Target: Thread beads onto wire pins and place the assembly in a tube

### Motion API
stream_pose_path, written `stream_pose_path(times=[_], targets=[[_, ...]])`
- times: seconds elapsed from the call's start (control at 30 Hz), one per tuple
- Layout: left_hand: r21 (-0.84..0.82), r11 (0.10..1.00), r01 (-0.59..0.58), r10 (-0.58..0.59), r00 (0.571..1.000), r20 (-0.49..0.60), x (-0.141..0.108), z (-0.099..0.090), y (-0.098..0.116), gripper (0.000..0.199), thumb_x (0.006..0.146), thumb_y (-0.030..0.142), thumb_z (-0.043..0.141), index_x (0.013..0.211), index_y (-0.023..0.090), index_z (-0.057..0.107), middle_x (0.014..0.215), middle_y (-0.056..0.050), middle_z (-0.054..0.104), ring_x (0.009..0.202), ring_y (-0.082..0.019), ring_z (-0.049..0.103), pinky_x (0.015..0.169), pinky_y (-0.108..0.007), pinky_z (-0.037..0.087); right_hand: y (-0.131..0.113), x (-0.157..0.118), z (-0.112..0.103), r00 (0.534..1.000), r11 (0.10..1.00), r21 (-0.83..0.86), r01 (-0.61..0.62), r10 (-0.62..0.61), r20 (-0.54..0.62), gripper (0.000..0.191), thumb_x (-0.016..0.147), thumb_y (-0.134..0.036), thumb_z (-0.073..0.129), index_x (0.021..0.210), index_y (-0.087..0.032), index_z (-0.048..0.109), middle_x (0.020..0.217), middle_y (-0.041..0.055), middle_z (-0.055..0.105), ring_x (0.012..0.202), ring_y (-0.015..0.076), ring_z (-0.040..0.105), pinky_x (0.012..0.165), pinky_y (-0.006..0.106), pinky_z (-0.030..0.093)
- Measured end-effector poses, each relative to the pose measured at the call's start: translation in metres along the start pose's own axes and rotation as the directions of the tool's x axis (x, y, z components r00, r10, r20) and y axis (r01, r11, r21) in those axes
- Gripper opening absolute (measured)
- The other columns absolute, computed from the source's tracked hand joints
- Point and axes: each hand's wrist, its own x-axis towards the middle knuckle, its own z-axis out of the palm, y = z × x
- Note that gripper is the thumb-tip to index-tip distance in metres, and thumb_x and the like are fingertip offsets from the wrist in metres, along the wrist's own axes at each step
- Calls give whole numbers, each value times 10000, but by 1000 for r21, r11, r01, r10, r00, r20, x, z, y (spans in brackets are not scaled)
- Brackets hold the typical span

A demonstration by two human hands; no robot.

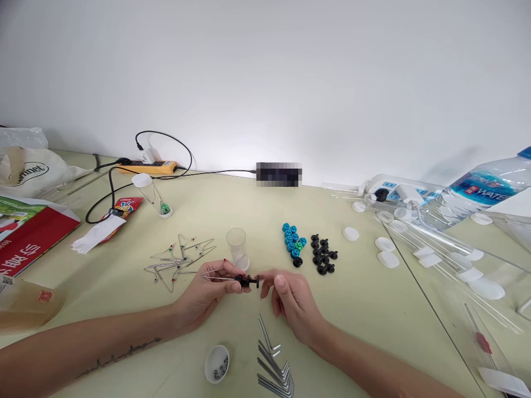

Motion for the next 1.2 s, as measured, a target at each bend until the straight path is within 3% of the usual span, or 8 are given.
stream_pose_path(times=[0.1,0.23,0.4,0.53,0.7,0.83,1.0,1.2], targets=[[-13,1000,-4,4,1000,11,1,0,0,214,582,167,804,756,138,682,827,-69,713,801,-215,669,871,-402,475,0,0,-1,999,999,29,36,-35,-23,529,935,-539,270,1108,-165,602,735,41,600,433,80,446,390,202,355],[-6,1000,0,0,1000,22,1,0,0,208,578,162,806,743,136,682,840,-69,711,808,-211,667,873,-398,472,0,0,0,1000,1000,25,-3,3,18,613,935,-555,236,811,-129,659,577,28,554,414,83,424,389,201,328],[-6,1000,2,-2,1000,18,0,0,0,216,587,174,802,762,135,680,827,-72,711,794,-214,670,875,-399,466,-1,-1,0,999,998,42,41,-40,-19,527,940,-531,267,1079,-159,612,690,32,588,428,82,428,400,206,344],[4,1000,7,-7,1000,4,0,0,0,225,566,176,812,743,133,680,847,-74,710,801,-214,668,877,-395,467,0,-1,0,1000,1000,26,0,-1,28,626,933,-563,227,773,-135,654,581,35,567,412,85,430,387,205,313],[1,1000,-3,3,1000,12,0,1,0,224,572,183,808,749,134,680,819,-77,711,792,-220,667,871,-407,467,0,0,-1,999,998,22,53,-53,5,566,930,-562,239,1081,-160,607,727,47,600,435,88,429,398,214,340],[-5,1000,2,-2,1000,20,0,1,0,213,572,166,807,739,133,678,832,-75,711,815,-217,663,877,-400,467,-1,1,-1,998,999,-27,26,-25,56,611,942,-544,222,774,-141,650,621,38,576,433,81,434,411,206,333],[-29,1000,8,-7,1000,19,1,-1,0,221,591,162,799,774,136,677,834,-65,710,798,-216,675,879,-385,462,1,-1,-2,997,997,-5,77,-77,-32,497,949,-510,251,1147,-185,571,772,45,600,460,85,449,413,209,348],[-35,999,18,-18,1000,23,1,-2,0,207,605,144,792,776,134,675,853,-56,708,802,-204,676,866,-351,467,4,-1,-1,1000,1000,-17,-16,16,26,555,960,-487,243,862,-145,669,563,22,552,450,96,460,409,203,342]])
